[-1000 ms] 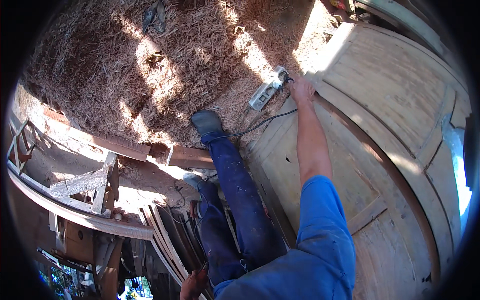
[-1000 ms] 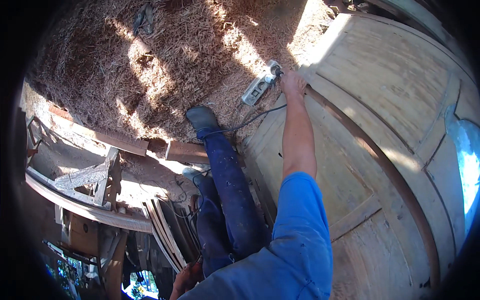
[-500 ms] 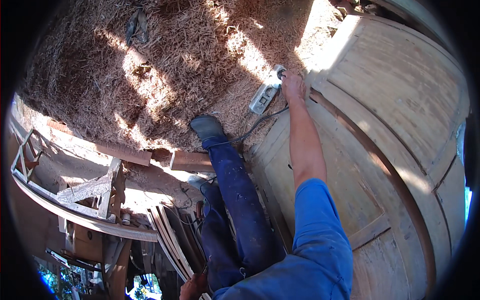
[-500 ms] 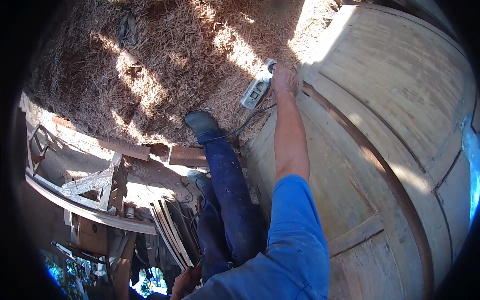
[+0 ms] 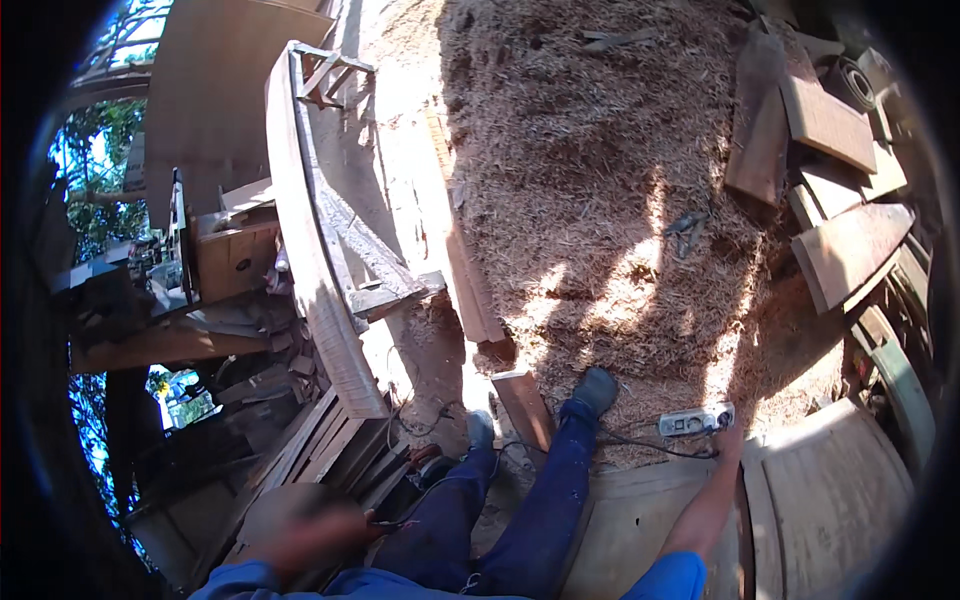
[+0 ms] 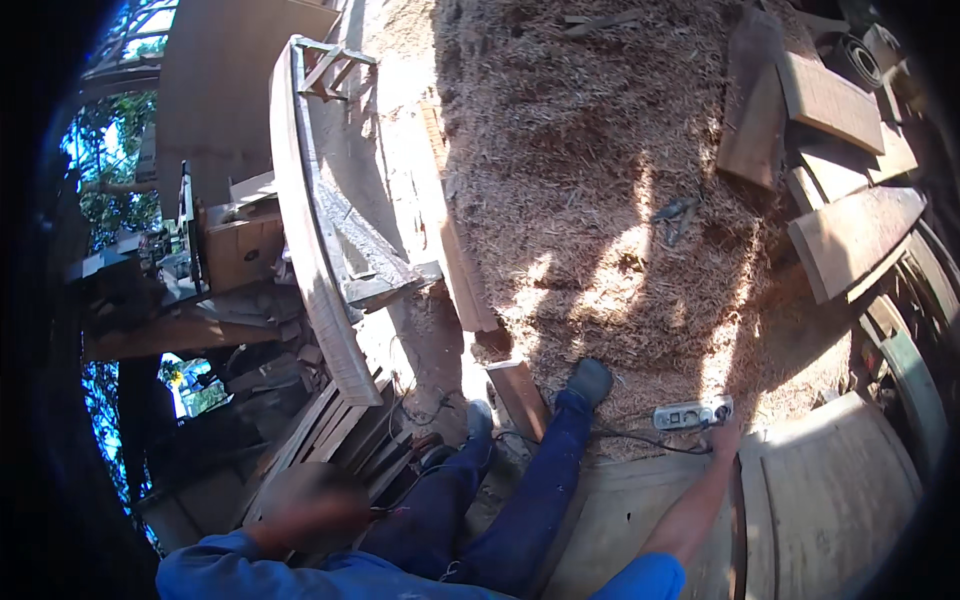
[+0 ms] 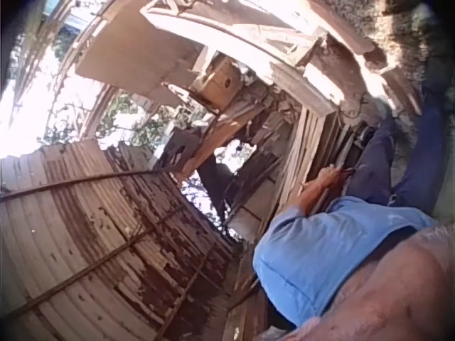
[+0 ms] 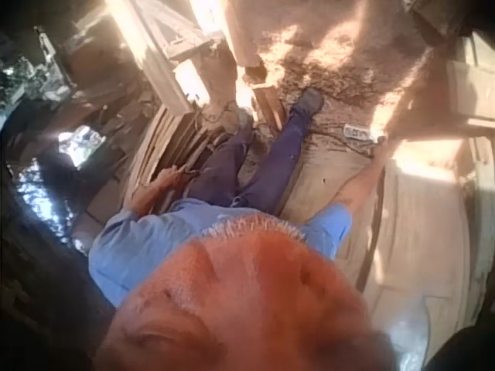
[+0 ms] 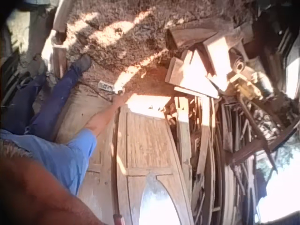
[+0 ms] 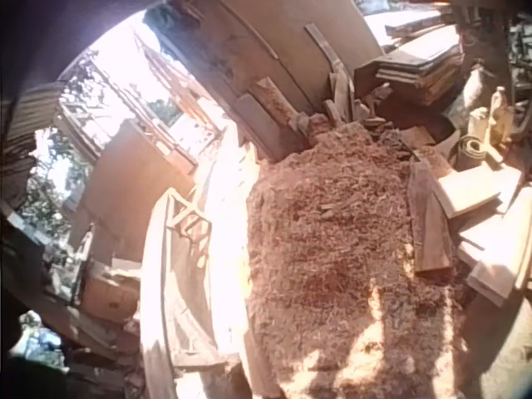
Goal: The person measures and marks a curved wooden plank before sawing along the lines and drilling holes into another wooden piece.
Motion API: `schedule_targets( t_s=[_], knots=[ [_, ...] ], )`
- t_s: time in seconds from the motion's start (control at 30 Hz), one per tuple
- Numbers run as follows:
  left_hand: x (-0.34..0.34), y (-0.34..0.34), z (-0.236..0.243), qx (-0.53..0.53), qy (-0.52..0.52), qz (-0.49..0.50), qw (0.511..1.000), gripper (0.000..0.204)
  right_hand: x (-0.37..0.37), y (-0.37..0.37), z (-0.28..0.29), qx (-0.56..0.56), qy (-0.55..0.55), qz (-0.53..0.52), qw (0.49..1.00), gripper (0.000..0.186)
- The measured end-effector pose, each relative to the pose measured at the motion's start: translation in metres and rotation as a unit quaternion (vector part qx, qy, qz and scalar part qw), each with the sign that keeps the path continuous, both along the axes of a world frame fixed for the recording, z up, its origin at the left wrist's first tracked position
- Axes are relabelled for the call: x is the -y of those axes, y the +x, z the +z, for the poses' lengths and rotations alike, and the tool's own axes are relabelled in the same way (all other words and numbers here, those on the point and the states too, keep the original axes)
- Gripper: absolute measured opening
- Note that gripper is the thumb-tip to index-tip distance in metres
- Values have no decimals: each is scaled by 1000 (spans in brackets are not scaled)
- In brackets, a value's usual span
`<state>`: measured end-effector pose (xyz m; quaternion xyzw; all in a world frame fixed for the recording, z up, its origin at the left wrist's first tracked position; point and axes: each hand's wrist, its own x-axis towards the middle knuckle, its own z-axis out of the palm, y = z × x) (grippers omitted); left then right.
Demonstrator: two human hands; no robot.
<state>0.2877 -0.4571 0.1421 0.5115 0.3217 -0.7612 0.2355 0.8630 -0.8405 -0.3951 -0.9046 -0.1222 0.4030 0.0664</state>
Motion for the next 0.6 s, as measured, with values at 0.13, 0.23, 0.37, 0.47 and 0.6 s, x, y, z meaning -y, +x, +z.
schedule_targets(
  t_s=[0.13,0.23,0.37,0.47,0.6],
  knots=[
    [-9,-28,42,59,31,26,997,65,-67,-20,121,-255,285,-669,637,24],
    [10,-66,88,69,110,66,989,67,-188,-72,230,-268,395,-638,605,21],
    [23,-130,111,151,224,113,956,76,-282,-99,305,-259,385,-572,677,28],
    [12,-159,145,190,233,166,939,92,-357,-128,371,-221,417,-485,737,37],
    [3,-219,178,286,231,221,903,112,-416,-210,427,96,426,-74,897,42]
  ],
)
